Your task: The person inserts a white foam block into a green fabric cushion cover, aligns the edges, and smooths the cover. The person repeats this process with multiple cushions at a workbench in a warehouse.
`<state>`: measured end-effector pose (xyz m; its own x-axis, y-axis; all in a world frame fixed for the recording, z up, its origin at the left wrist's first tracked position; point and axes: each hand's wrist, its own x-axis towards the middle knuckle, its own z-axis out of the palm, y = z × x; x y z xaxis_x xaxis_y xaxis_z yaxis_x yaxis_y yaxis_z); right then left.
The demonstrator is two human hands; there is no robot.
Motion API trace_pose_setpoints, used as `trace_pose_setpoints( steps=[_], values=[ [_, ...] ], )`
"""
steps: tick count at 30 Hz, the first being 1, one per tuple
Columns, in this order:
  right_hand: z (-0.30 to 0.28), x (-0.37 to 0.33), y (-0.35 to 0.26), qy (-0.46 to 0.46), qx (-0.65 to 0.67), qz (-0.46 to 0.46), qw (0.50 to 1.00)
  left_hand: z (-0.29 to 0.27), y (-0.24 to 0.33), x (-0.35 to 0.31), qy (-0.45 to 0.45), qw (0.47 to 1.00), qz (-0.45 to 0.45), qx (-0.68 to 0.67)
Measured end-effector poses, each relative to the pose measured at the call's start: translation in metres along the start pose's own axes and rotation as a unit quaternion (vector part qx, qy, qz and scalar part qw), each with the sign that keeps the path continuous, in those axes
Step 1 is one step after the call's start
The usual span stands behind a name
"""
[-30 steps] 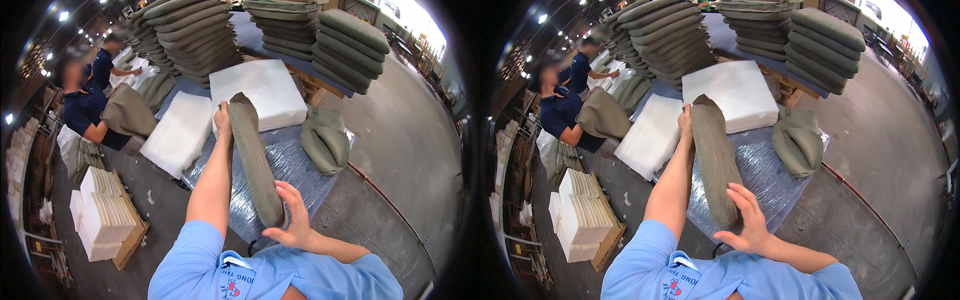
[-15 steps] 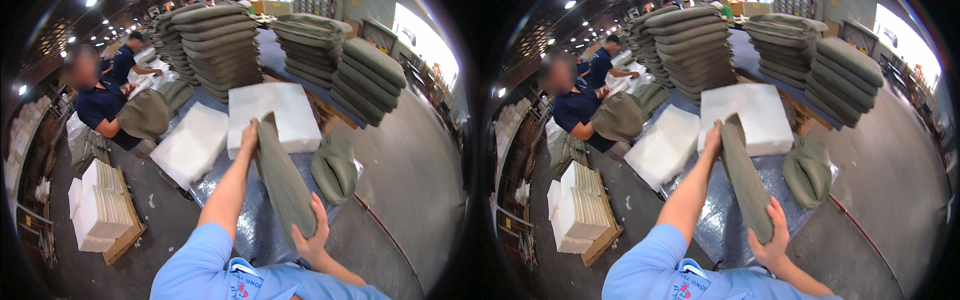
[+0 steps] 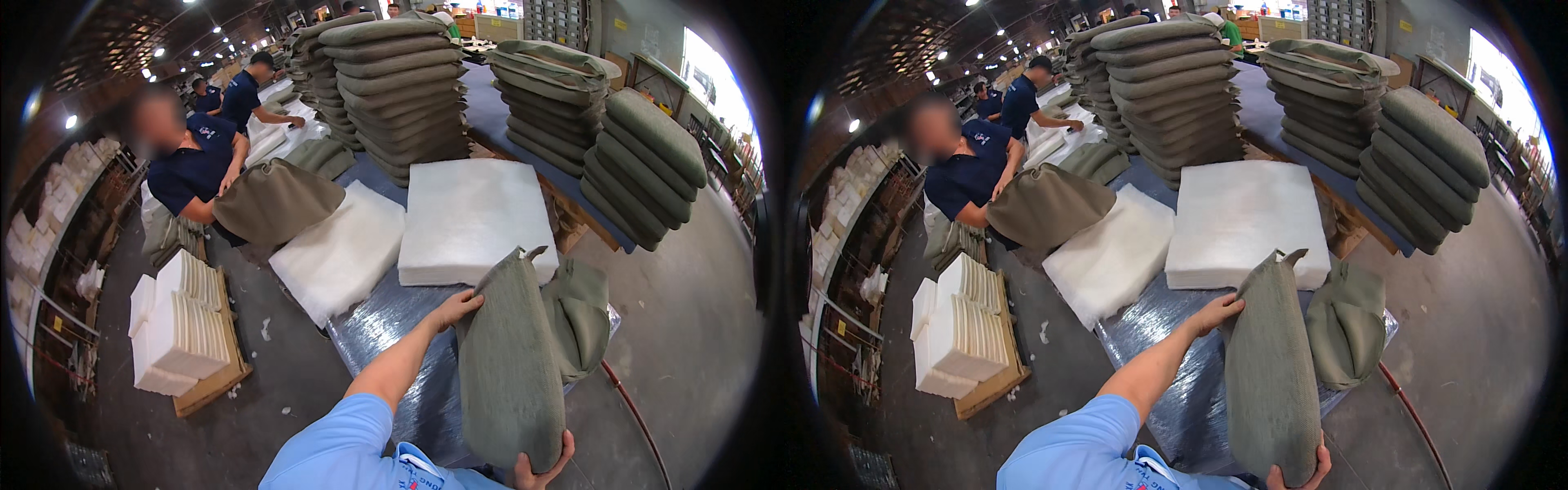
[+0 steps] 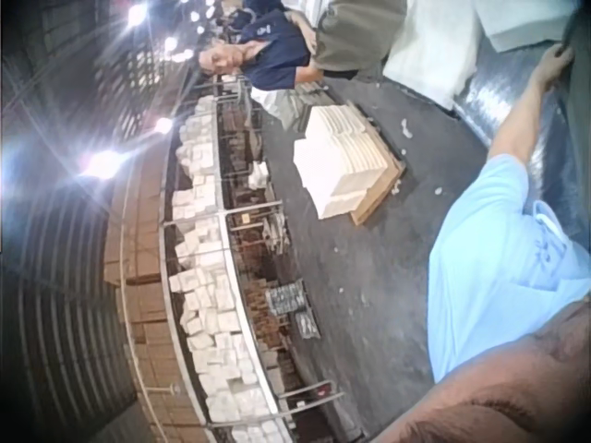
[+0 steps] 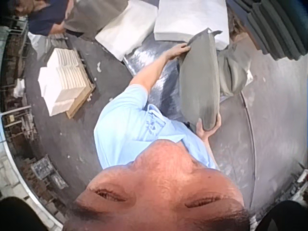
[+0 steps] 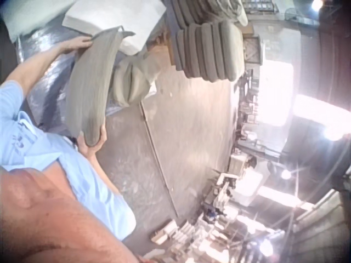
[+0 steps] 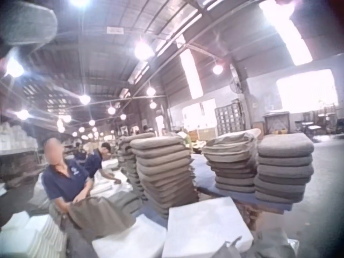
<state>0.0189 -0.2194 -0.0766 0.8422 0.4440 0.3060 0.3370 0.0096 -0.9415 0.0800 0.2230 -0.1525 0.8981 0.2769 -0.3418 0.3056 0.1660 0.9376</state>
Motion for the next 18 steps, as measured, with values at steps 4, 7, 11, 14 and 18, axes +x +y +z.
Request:
trace_pose_setpoints(
  steps=[4, 7, 11, 14, 18],
  values=[
    [0.012, 0.021, -0.012, 0.034, 0.151, 0.067, 0.986, 0.021, -0.007, 0.025, 0.049, 0.999, 0.023, 0.004],
    [0.038, 0.053, -0.057, 0.093, 0.241, 0.144, 0.955, 0.033, 0.008, 0.044, 0.121, 0.979, -0.031, 0.158],
    [0.034, 0.059, -0.09, 0.076, 0.26, 0.138, 0.953, 0.03, 0.021, 0.043, -0.041, 0.965, -0.104, 0.238],
    [0.021, 0.063, -0.089, 0.057, 0.031, -0.087, 0.994, 0.041, 0.001, 0.015, -0.097, 0.912, -0.186, 0.353],
    [-0.005, 0.04, -0.078, -0.107, -0.015, -0.216, 0.971, 0.055, -0.061, -0.041, -0.182, 0.861, -0.231, 0.414]
  ],
)
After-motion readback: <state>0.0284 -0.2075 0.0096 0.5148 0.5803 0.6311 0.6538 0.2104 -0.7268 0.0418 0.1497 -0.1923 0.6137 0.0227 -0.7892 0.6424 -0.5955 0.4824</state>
